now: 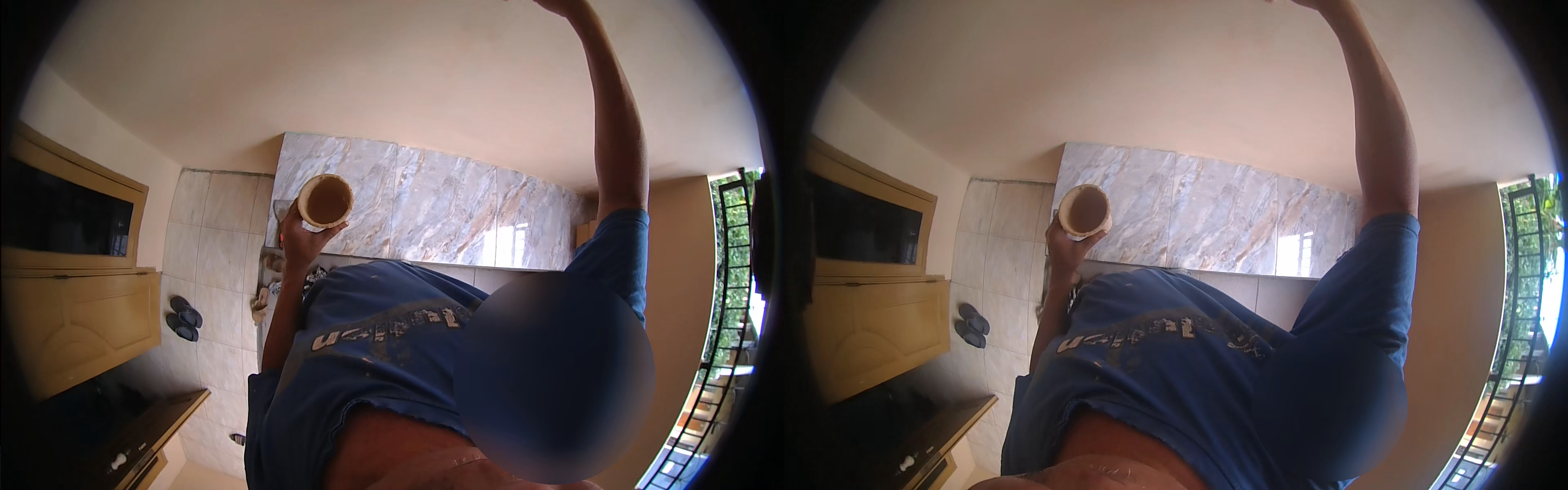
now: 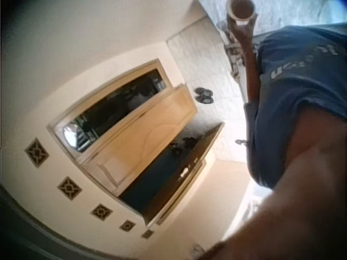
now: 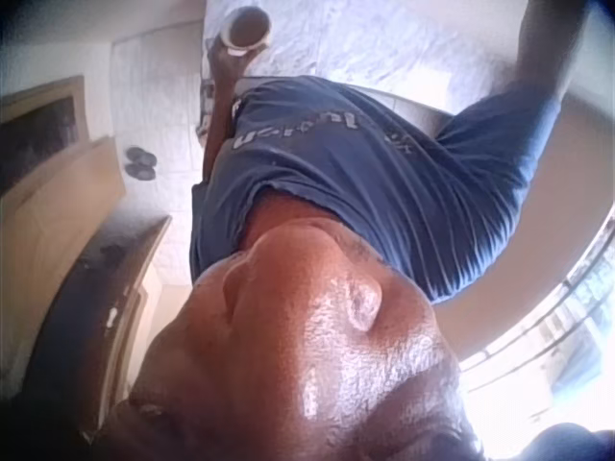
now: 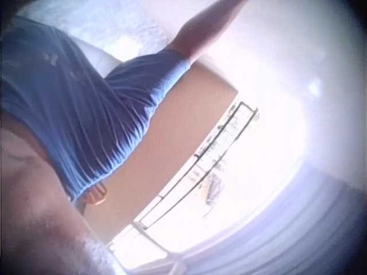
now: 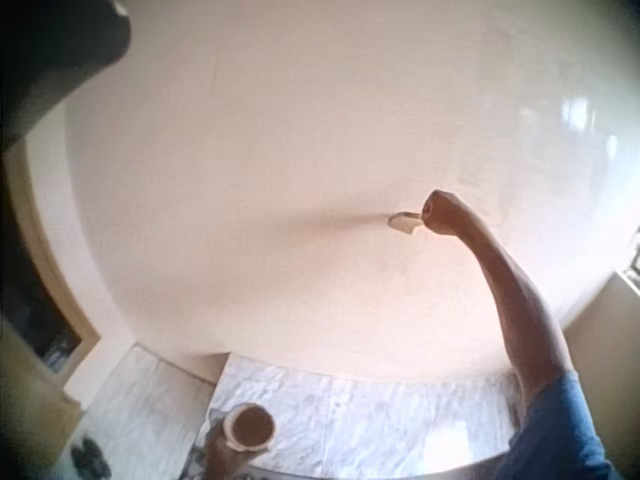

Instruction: The person paints a ceiling using a paintbrush and a small container of paint. They repeatedly dip the brush into the container and apply paint to the ceiling surface in a room with tiled flooring and a marble-topped counter.

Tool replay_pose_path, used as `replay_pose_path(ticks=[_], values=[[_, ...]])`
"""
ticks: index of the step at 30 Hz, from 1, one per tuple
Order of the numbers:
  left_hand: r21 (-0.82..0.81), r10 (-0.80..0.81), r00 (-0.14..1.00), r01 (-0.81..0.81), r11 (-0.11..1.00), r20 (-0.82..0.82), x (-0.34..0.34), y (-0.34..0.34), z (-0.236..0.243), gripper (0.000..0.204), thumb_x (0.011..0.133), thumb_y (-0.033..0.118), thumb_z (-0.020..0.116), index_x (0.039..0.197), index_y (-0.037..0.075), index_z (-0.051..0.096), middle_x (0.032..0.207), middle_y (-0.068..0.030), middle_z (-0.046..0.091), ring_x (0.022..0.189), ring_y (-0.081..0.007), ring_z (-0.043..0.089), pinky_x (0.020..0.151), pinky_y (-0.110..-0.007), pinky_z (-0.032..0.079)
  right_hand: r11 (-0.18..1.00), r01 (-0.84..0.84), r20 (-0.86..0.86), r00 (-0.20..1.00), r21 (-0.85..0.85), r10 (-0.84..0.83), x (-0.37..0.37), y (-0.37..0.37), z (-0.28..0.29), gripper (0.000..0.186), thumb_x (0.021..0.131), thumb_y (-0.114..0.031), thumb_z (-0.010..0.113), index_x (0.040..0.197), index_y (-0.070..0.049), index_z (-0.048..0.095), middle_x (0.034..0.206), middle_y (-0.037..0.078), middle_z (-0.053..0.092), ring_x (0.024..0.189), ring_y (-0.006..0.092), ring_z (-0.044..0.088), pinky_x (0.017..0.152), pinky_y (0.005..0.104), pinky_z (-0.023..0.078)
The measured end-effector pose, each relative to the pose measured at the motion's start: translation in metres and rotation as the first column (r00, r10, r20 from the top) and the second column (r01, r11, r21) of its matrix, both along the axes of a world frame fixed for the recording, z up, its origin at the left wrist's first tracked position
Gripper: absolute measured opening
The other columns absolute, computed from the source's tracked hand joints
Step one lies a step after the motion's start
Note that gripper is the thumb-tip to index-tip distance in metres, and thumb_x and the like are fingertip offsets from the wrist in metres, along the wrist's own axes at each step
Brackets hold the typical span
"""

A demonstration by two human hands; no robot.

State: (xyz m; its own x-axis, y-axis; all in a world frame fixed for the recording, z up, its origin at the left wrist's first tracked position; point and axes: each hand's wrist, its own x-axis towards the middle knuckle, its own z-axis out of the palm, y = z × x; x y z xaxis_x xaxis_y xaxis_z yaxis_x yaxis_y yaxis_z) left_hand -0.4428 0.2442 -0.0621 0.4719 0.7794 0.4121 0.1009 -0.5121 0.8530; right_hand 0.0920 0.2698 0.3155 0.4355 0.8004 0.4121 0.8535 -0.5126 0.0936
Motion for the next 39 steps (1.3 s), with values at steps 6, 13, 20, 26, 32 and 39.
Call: replay_pose_path(ticks=[6,13,20,26,32,39], values=[[0.044,0.009,0.999,-0.008,0.999,-0.035,0.000,-0.006,-0.006,0.074,0.061,0.033,0.100,0.117,0.000,0.065,0.109,-0.0150,0.072,0.098,-0.0299,0.072,0.084,-0.041,0.057,0.978,-0.129,0.159,0.982,0.164,0.102,-0.017,-0.056,0.032,0.019,0.086,-0.012,0.059,0.083,-0.002,0.075,0.075,0.028,0.067,0.063,0.0399,0.068,0.058,0.0515,0.050],[0.061,0.050,0.999,-0.049,0.997,-0.021,-0.002,-0.011,-0.010,0.075,0.060,0.033,0.100,0.118,-0.001,0.066,0.107,-0.0163,0.071,0.096,-0.0326,0.072,0.082,-0.041,0.057,0.746,-0.267,0.301,0.949,0.611,0.092,-0.032,-0.128,-0.040,0.031,0.095,-0.015,0.057,0.123,-0.006,0.069,0.090,0.024,0.070,0.072,0.0398,0.069,0.065,0.0482,0.056],[-0.014,0.035,0.998,-0.036,0.999,-0.058,0.008,-0.018,0.008,0.074,0.059,0.025,0.100,0.118,-0.001,0.066,0.108,-0.0163,0.073,0.099,-0.0297,0.073,0.085,-0.040,0.057,0.806,-0.141,0.251,0.968,0.575,-0.010,0.046,-0.094,-0.172,0.058,0.101,-0.015,0.056,0.156,-0.017,0.037,0.108,0.022,0.065,0.063,0.0399,0.066,0.050,0.0485,0.053],[-0.051,0.076,0.992,-0.081,0.995,-0.105,0.040,-0.029,0.000,0.076,0.058,0.026,0.100,0.120,-0.001,0.065,0.108,-0.0158,0.074,0.098,-0.0299,0.073,0.084,-0.040,0.058,0.840,-0.054,0.100,0.995,0.540,0.000,0.082,-0.107,-0.276,0.066,0.101,-0.013,0.054,0.161,-0.015,0.025,0.114,0.019,0.061,0.061,0.0372,0.065,0.048,0.0468,0.052],[-0.070,0.078,0.994,-0.083,0.994,-0.076,0.060,-0.050,-0.001,0.070,0.060,0.022,0.100,0.116,-0.002,0.066,0.105,-0.0161,0.074,0.096,-0.0297,0.074,0.083,-0.040,0.058,0.903,0.029,-0.106,0.994,0.428,0.019,0.082,-0.132,-0.359,0.067,0.100,-0.011,0.053,0.161,-0.014,0.025,0.115,0.019,0.059,0.065,0.0380,0.066,0.051,0.0467,0.055],[-0.131,0.061,0.998,-0.063,0.989,-0.016,0.075,-0.042,0.001,0.068,0.061,0.023,0.099,0.115,-0.002,0.066,0.103,-0.0151,0.074,0.095,-0.0291,0.073,0.084,-0.039,0.057,0.836,-0.034,-0.144,0.980,0.548,0.134,0.055,-0.158,-0.339,0.051,0.099,-0.009,0.056,0.149,-0.014,0.050,0.106,0.017,0.065,0.074,0.0366,0.069,0.062,0.0459,0.058]])
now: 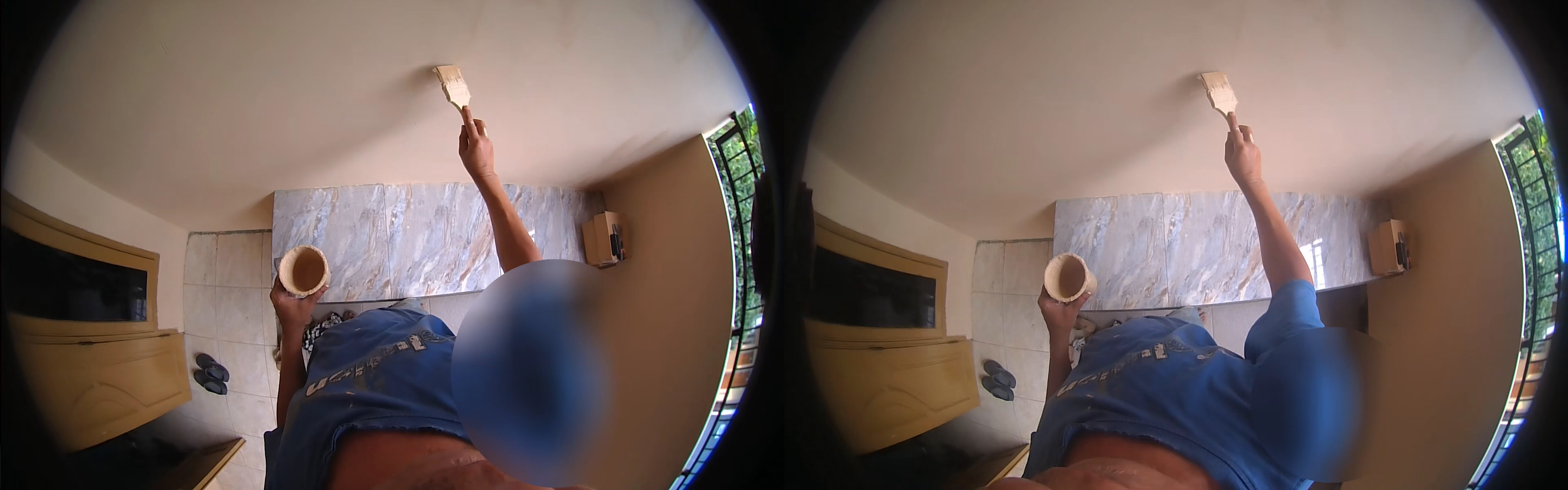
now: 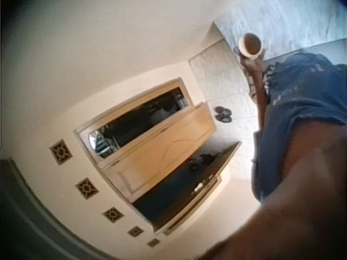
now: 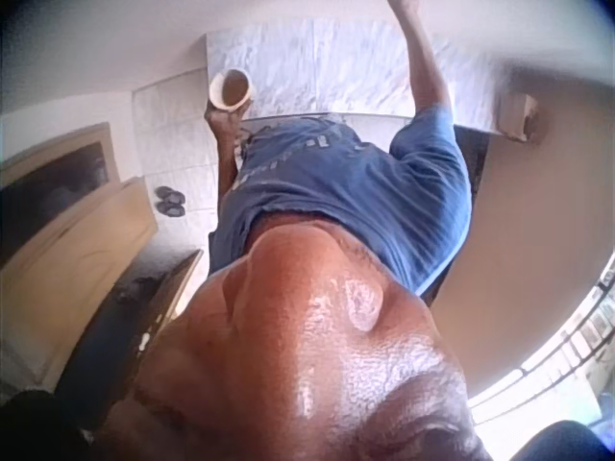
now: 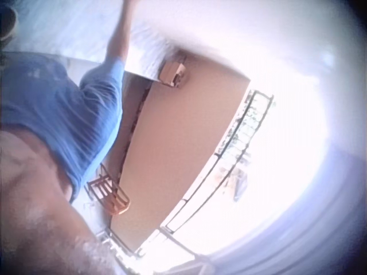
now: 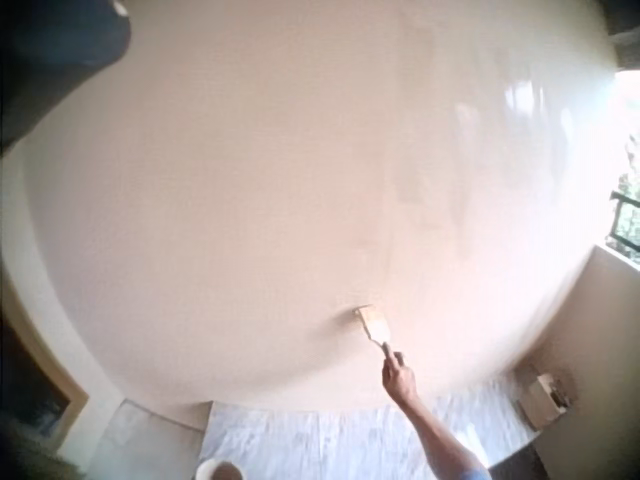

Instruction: The person paints a ceiling using a paintbrush and a small container of paint. They repeatedly dip the brush into the container and apply paint to the ceiling surface in a room with tiled flooring and a marble-topped counter.

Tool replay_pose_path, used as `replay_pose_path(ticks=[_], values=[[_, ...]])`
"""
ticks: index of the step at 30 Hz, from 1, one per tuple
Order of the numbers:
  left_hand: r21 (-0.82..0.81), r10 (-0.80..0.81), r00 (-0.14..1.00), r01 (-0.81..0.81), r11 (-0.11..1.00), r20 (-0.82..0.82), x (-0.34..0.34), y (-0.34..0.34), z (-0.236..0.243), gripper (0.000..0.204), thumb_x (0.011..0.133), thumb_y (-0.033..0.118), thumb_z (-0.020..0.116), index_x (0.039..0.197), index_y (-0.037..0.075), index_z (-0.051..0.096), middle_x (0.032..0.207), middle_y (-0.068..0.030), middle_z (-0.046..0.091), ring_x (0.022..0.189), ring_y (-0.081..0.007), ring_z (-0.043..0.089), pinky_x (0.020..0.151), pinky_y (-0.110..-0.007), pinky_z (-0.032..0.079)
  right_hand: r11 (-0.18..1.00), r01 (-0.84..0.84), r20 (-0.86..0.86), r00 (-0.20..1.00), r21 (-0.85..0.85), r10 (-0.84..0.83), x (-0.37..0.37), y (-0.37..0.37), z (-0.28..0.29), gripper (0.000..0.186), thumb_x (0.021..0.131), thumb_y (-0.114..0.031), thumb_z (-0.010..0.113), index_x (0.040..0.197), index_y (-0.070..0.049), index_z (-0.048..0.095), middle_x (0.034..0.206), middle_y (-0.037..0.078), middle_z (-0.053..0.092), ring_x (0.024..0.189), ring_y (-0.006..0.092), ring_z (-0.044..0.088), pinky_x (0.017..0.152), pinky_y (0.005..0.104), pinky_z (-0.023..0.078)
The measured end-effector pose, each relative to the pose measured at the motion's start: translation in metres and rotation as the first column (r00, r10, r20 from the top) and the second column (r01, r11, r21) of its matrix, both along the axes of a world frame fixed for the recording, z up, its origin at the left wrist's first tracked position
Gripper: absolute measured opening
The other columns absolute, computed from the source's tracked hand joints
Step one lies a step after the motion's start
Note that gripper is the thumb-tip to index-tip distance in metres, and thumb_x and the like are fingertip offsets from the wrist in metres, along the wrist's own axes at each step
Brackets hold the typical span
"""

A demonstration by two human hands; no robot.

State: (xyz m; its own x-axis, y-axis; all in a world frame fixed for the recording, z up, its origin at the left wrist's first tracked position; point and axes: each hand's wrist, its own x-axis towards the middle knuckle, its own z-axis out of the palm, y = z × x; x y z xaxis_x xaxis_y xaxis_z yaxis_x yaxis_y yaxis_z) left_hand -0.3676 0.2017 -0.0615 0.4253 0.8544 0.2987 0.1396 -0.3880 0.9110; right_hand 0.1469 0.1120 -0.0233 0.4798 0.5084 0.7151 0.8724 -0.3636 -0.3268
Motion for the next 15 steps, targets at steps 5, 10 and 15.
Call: replay_pose_path(ticks=[5,10,15], values=[[0.070,-0.016,0.999,0.019,0.997,-0.043,-0.012,0.008,-0.007,0.068,0.062,0.024,0.099,0.116,-0.002,0.067,0.104,-0.0142,0.074,0.095,-0.0284,0.073,0.084,-0.039,0.057,0.947,-0.166,-0.136,0.968,0.275,0.209,-0.011,-0.014,0.062,0.041,0.101,-0.008,0.056,0.142,-0.007,0.057,0.085,0.011,0.065,0.071,0.0230,0.066,0.064,0.0374,0.054],[0.060,-0.067,0.997,0.068,0.996,-0.024,0.003,0.014,0.010,0.068,0.063,0.026,0.099,0.116,-0.002,0.066,0.106,-0.0145,0.074,0.097,-0.0282,0.072,0.084,-0.039,0.056,0.731,-0.256,-0.419,0.681,0.632,0.601,0.003,0.010,0.176,0.036,0.112,-0.026,0.043,0.133,-0.002,0.061,0.082,-0.002,0.054,0.055,0.0004,0.037,0.047,0.0193,0.028],[0.018,-0.104,0.993,0.103,0.995,0.057,0.030,0.018,0.021,0.069,0.063,0.026,0.099,0.117,-0.002,0.066,0.107,-0.0144,0.073,0.097,-0.0273,0.072,0.084,-0.038,0.056,0.553,-0.268,-0.337,0.564,0.789,0.754,0.044,0.050,0.219,0.034,0.110,-0.025,0.048,0.127,-0.001,0.064,0.077,-0.003,0.053,0.054,0.0000,0.037,0.044,0.0219,0.028]])
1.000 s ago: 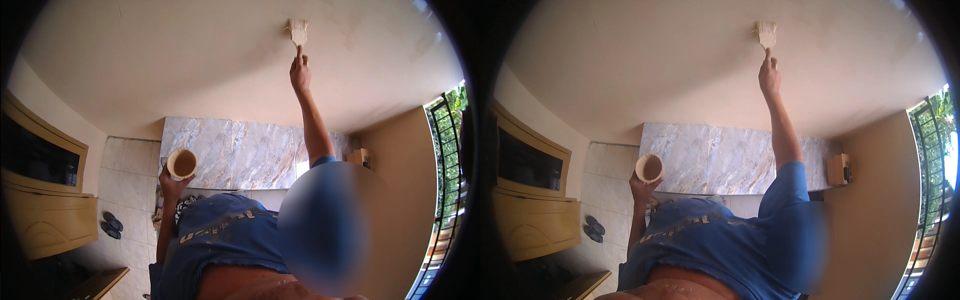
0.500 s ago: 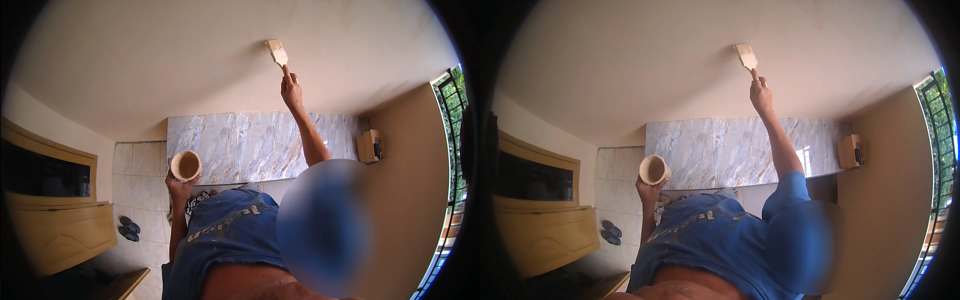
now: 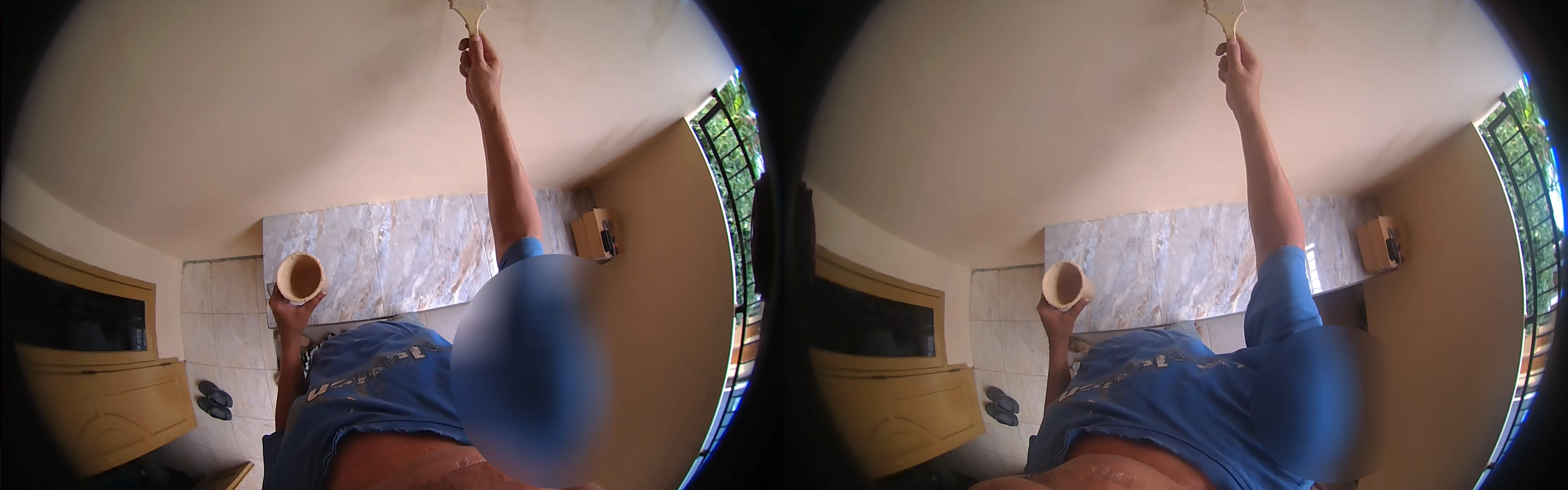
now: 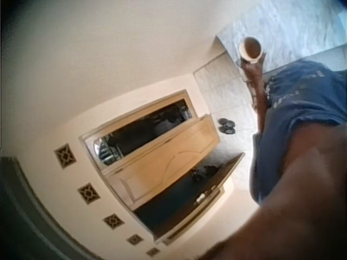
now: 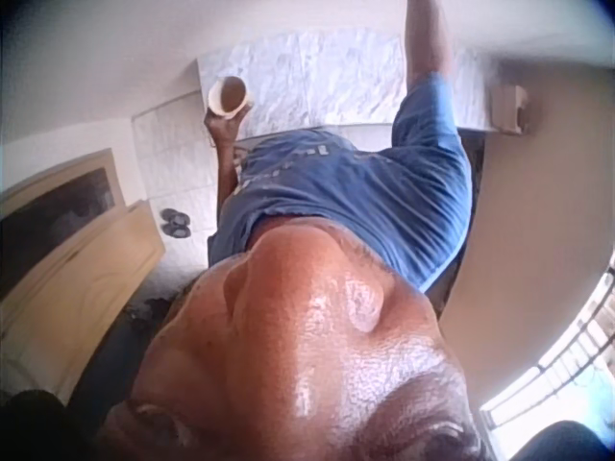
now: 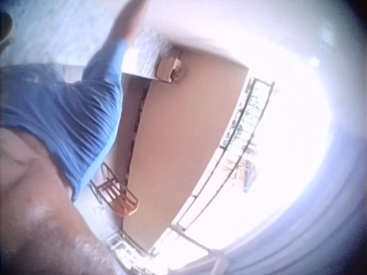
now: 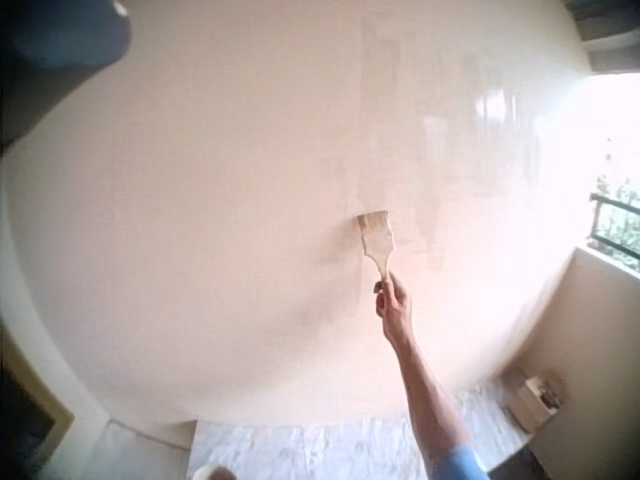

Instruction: The person paints a ceiling using a paintbrush and a small container of paint. They repeatedly dip the brush into the container and apply paint to the ceiling surface in a room with tiled flooring and a marble-topped counter.

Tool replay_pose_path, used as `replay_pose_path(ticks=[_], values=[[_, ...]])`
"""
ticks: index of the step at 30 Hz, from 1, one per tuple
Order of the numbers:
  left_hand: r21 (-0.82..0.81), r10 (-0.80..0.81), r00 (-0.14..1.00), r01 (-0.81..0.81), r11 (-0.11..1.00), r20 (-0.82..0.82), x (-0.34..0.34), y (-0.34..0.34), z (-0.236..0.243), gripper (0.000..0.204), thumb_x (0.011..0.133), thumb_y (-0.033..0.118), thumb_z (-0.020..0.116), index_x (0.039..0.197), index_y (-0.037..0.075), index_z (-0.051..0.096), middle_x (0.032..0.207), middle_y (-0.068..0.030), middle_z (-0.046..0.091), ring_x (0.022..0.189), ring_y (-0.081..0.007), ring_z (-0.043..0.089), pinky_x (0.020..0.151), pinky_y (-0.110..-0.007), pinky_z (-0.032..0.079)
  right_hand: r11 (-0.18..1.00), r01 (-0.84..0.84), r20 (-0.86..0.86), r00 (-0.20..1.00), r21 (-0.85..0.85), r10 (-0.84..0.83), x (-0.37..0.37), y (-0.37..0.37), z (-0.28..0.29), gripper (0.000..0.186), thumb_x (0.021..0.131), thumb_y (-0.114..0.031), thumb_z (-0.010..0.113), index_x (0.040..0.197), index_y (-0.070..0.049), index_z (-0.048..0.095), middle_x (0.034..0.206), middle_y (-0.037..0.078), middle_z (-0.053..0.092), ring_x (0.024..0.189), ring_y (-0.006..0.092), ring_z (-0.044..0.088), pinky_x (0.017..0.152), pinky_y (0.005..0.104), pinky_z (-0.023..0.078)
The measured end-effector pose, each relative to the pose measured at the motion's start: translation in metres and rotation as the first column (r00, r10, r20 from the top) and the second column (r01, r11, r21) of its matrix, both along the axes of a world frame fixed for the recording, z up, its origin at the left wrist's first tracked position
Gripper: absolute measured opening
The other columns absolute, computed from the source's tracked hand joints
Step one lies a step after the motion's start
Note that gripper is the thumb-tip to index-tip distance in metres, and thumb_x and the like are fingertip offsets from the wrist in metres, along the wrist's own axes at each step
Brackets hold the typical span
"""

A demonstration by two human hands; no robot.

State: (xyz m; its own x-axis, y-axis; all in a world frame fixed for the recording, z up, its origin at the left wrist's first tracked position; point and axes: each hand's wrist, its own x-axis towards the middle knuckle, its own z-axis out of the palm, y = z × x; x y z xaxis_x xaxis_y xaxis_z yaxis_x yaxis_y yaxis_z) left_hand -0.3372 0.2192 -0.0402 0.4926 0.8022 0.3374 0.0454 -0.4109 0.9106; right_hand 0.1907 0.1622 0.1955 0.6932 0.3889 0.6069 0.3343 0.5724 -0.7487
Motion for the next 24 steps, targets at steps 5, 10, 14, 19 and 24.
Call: replay_pose_path(ticks=[5,10,14,19,24], values=[[0.016,0.020,0.998,-0.020,1.000,-0.054,-0.007,-0.011,0.001,0.069,0.064,0.027,0.099,0.117,-0.003,0.066,0.108,-0.0146,0.073,0.097,-0.0269,0.072,0.085,-0.038,0.056,0.972,0.184,-0.018,0.982,-0.146,-0.188,-0.002,0.001,-0.049,0.033,0.110,-0.024,0.049,0.129,-0.002,0.064,0.080,-0.002,0.056,0.054,0.0008,0.038,0.046,0.0214,0.034],[0.012,0.043,0.998,-0.042,0.999,-0.035,-0.024,-0.014,-0.002,0.067,0.064,0.026,0.098,0.116,-0.003,0.067,0.106,-0.0151,0.074,0.095,-0.0278,0.073,0.084,-0.038,0.057,0.950,0.235,-0.026,0.969,-0.206,-0.246,-0.015,-0.002,-0.119,0.031,0.109,-0.026,0.051,0.128,-0.004,0.064,0.078,-0.003,0.054,0.052,0.0003,0.037,0.044,0.0193,0.029],[0.005,0.083,0.996,-0.082,0.997,-0.045,-0.033,-0.025,-0.015,0.065,0.064,0.025,0.098,0.114,-0.003,0.067,0.104,-0.0149,0.075,0.094,-0.0283,0.073,0.084,-0.039,0.057,0.909,0.304,0.019,0.950,-0.284,-0.311,-0.010,-0.005,-0.184,0.031,0.110,-0.026,0.050,0.127,-0.003,0.064,0.077,-0.003,0.053,0.054,-0.0002,0.039,0.046,0.0189,0.031],[0.002,0.150,0.984,-0.150,0.989,-0.098,-0.032,-0.018,-0.033,0.064,0.065,0.023,0.098,0.116,-0.002,0.067,0.107,-0.0149,0.075,0.098,-0.0276,0.074,0.086,-0.038,0.057,0.751,0.489,0.158,0.867,-0.444,-0.472,-0.038,-0.011,-0.204,0.029,0.108,-0.023,0.050,0.114,0.001,0.066,0.073,0.004,0.056,0.069,0.0130,0.053,0.066,0.0311,0.047],[0.051,0.116,0.991,-0.113,0.992,-0.061,-0.060,-0.008,-0.050,0.067,0.068,0.027,0.097,0.121,0.000,0.066,0.112,-0.0143,0.074,0.103,-0.0256,0.072,0.090,-0.038,0.057,0.721,0.598,0.230,0.801,-0.350,-0.552,-0.054,-0.024,-0.207,0.033,0.107,-0.029,0.050,0.092,-0.003,0.062,0.078,0.007,0.059,0.074,0.0172,0.054,0.067,0.0341,0.046]])
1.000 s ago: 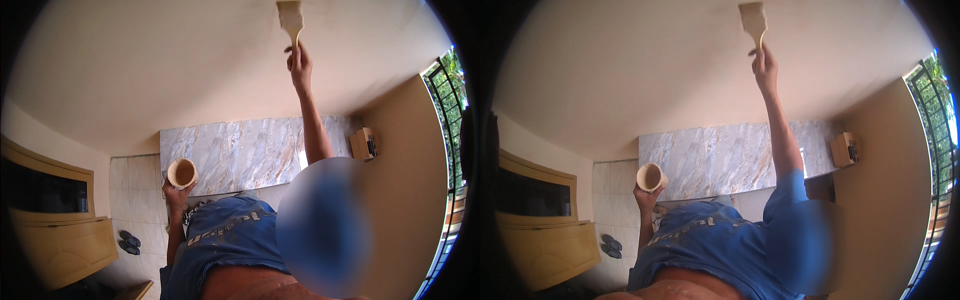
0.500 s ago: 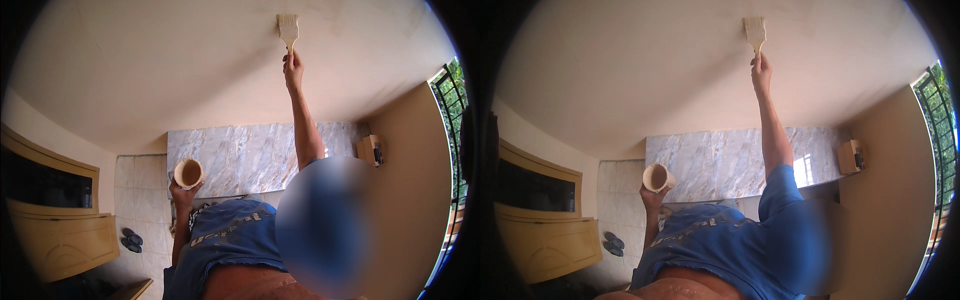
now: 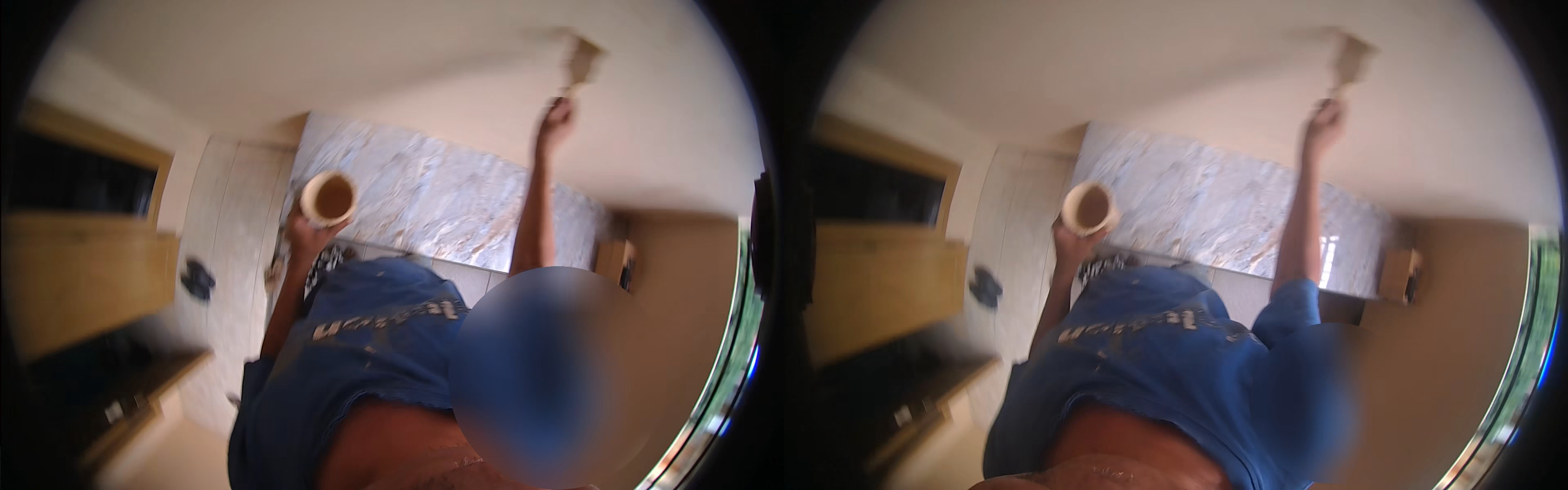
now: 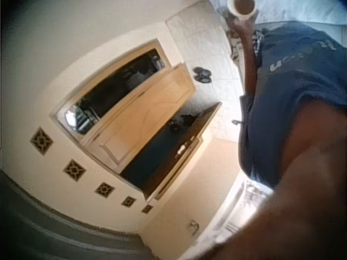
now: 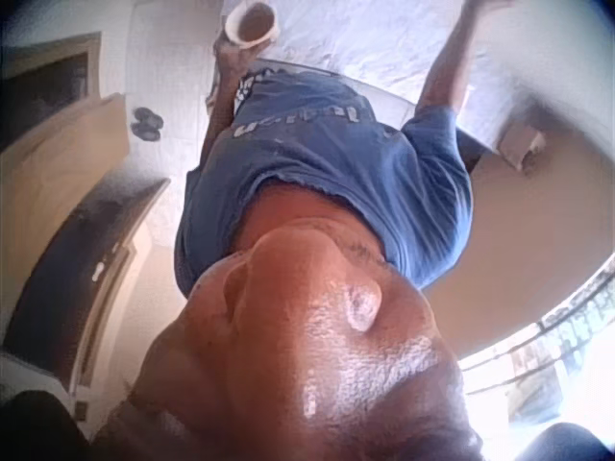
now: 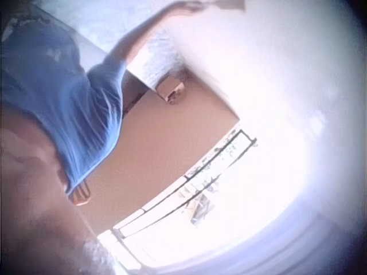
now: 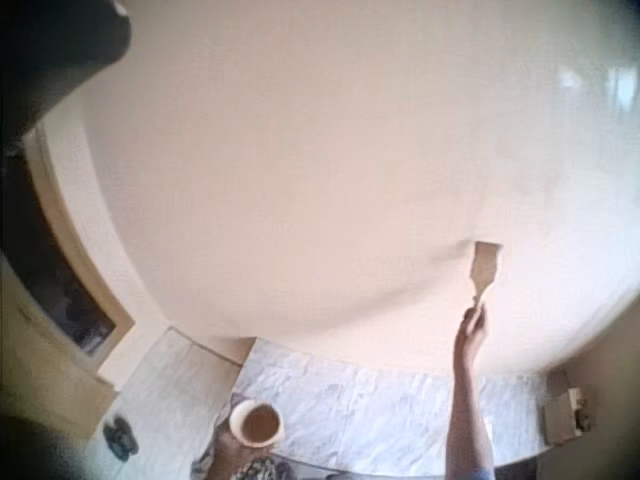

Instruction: The person paints a ceiling using a paintbrush and a small container of paint. They repeatedly dip the brush into the container and apply paint to the ceiling surface in a room with tiled flooring and a marble-topped counter.

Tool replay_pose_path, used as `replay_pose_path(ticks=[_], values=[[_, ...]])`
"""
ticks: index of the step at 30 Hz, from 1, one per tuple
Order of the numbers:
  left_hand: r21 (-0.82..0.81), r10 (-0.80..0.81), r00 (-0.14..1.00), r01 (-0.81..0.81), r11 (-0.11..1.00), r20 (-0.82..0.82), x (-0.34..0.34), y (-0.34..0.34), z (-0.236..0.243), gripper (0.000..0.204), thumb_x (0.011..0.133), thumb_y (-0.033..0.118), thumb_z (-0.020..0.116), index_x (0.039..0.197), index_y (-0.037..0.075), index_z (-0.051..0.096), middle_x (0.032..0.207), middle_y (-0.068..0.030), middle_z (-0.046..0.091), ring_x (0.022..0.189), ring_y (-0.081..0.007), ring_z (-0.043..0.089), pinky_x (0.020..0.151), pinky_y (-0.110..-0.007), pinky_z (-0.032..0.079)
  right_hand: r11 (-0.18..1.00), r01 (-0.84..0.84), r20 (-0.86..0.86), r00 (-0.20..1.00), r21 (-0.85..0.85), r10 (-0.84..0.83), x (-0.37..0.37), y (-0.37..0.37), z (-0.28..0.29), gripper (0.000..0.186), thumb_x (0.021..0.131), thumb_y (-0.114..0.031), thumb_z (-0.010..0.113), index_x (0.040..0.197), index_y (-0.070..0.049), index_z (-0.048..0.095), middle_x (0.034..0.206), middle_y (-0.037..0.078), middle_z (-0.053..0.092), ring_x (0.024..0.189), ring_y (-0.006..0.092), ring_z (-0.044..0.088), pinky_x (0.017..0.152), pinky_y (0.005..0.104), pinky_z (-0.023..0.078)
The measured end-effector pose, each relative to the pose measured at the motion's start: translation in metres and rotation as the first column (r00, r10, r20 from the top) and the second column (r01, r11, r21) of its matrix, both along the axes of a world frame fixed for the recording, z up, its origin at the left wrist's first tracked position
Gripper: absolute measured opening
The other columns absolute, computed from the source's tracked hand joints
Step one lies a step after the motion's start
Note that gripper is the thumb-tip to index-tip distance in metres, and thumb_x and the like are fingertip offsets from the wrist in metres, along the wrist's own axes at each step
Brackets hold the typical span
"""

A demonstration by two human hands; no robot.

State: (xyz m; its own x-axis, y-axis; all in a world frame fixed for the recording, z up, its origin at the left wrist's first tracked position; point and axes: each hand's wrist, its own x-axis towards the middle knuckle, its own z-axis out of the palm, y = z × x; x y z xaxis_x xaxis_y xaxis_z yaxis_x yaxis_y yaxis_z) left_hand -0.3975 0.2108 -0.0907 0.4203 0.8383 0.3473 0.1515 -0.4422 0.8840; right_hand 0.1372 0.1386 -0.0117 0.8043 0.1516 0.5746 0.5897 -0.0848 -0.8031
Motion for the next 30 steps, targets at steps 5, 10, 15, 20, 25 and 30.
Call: replay_pose_path(ticks=[5,10,15,20,25,30], values=[[0.033,-0.077,0.997,0.077,0.996,-0.006,-0.013,-0.008,0.011,0.081,0.061,0.030,0.100,0.125,-0.001,0.063,0.118,-0.0166,0.071,0.111,-0.0266,0.069,0.096,-0.038,0.055,0.881,-0.317,0.188,0.946,0.352,0.265,0.009,0.035,0.160,0.028,0.106,-0.028,0.058,0.113,-0.002,0.066,0.075,0.003,0.060,0.060,0.0080,0.051,0.049,0.0262,0.039],[-0.099,-0.060,0.996,0.067,0.993,0.073,-0.006,-0.025,0.015,0.080,0.059,0.029,0.101,0.124,0.000,0.065,0.116,-0.0152,0.072,0.108,-0.0256,0.071,0.095,-0.037,0.055,0.932,-0.324,0.102,0.945,0.165,0.311,0.026,0.071,0.236,0.031,0.105,-0.027,0.057,0.110,0.002,0.069,0.077,0.006,0.064,0.054,0.0072,0.048,0.044,0.0245,0.035],[-0.088,-0.051,0.997,0.056,0.995,0.058,-0.018,-0.022,0.010,0.080,0.058,0.031,0.101,0.123,0.000,0.066,0.115,-0.0152,0.072,0.105,-0.0267,0.072,0.094,-0.037,0.055,0.933,-0.296,0.041,0.955,0.204,0.294,0.022,0.065,0.146,0.033,0.107,-0.028,0.055,0.119,0.001,0.065,0.074,0.004,0.060,0.053,0.0062,0.046,0.044,0.0230,0.035],[-0.054,-0.028,0.998,0.031,0.998,0.047,-0.022,-0.026,0.001,0.081,0.058,0.032,0.101,0.123,0.000,0.065,0.114,-0.0156,0.072,0.105,-0.0276,0.072,0.093,-0.038,0.055,0.921,-0.330,-0.073,0.934,0.206,0.351,0.004,0.045,0.041,0.031,0.108,-0.030,0.051,0.120,-0.005,0.064,0.073,0.001,0.057,0.053,0.0052,0.042,0.043,0.0224,0.032],[-0.004,-0.019,1.000,0.019,1.000,0.013,-0.012,-0.033,-0.002,0.082,0.058,0.032,0.101,0.124,0.001,0.064,0.115,-0.0162,0.072,0.106,-0.0284,0.072,0.094,-0.039,0.056,0.947,-0.302,-0.134,0.939,0.110,0.316,0.009,0.028,-0.031,0.029,0.109,-0.031,0.049,0.119,-0.008,0.064,0.069,-0.004,0.050,0.051,0.0030,0.037,0.042,0.0212,0.029],[0.054,-0.050,0.997,0.053,0.997,-0.058,-0.005,-0.026,-0.011,0.083,0.061,0.030,0.100,0.127,-0.002,0.063,0.118,-0.0171,0.071,0.107,-0.0282,0.071,0.094,-0.039,0.056,0.975,-0.086,-0.080,0.994,-0.204,0.070,0.035,0.019,-0.105,0.039,0.109,-0.037,0.043,0.122,-0.008,0.065,0.072,-0.005,0.053,0.059,0.0057,0.044,0.052,0.0246,0.037]])
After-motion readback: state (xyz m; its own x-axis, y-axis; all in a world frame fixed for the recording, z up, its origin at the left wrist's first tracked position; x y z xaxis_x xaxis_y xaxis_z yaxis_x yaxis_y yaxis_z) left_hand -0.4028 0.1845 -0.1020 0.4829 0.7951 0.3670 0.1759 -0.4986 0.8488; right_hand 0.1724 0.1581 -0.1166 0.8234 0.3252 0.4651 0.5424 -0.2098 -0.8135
